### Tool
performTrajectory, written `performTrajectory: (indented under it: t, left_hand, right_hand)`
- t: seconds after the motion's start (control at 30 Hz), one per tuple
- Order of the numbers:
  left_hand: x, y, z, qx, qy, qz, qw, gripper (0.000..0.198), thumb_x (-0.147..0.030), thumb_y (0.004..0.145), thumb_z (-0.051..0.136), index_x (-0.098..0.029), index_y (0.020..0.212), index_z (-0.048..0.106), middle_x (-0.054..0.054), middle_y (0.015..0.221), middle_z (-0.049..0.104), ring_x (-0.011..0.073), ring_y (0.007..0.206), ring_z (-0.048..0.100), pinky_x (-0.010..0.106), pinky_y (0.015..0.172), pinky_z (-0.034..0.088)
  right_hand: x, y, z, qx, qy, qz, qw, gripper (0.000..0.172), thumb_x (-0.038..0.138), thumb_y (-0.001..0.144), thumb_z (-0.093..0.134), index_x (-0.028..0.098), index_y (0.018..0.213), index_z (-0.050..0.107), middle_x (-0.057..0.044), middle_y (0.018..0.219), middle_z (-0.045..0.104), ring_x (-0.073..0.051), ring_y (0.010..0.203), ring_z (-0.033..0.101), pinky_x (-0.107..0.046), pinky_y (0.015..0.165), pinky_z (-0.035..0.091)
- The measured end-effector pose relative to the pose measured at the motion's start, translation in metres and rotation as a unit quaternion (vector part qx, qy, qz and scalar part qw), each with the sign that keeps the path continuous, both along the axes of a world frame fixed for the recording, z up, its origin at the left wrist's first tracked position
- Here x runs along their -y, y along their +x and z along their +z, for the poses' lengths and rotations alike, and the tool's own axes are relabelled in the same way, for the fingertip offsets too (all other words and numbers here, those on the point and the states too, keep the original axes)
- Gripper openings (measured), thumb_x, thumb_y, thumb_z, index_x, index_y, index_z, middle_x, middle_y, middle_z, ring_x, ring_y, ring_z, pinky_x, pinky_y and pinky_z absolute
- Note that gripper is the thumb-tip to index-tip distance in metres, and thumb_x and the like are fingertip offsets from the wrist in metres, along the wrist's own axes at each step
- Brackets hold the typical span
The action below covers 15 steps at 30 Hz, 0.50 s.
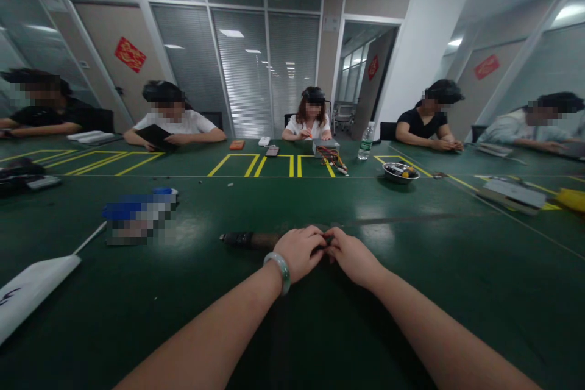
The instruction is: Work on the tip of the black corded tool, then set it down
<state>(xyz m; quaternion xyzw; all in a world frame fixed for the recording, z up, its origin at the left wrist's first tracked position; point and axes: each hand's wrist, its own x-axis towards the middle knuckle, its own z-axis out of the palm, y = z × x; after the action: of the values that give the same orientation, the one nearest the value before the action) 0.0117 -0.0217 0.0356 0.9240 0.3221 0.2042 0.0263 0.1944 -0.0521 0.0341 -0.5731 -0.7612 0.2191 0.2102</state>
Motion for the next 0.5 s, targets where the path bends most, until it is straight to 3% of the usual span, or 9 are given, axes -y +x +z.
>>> performTrajectory:
  t: [0.2,0.5]
  left_hand:
    - [-0.0004,-0.0011,0.0015,0.016,-0.026,0.002,1.0,0.01,-0.025,0.087,0.054,-0.023,0.095,0.059,0.0,0.106,0.058,0.0168,0.096,0.055,0.032,0.082,0.043]
    - [0.0009,0.0004,0.0024,0.002,-0.033,0.019,0.999,0.012,-0.027,0.089,0.051,-0.022,0.097,0.059,0.001,0.1,0.059,0.0175,0.094,0.056,0.032,0.078,0.043]
  right_hand:
    - [0.0011,0.003,0.007,0.014,0.002,0.03,0.999,0.021,0.018,0.087,0.047,0.021,0.108,0.048,0.002,0.076,0.064,-0.014,0.078,0.058,-0.024,0.072,0.034]
    - [0.008,0.0046,0.0076,0.048,0.008,-0.045,0.998,0.01,0.031,0.084,0.057,0.022,0.088,0.057,0.0,0.075,0.066,-0.016,0.072,0.06,-0.028,0.071,0.036]
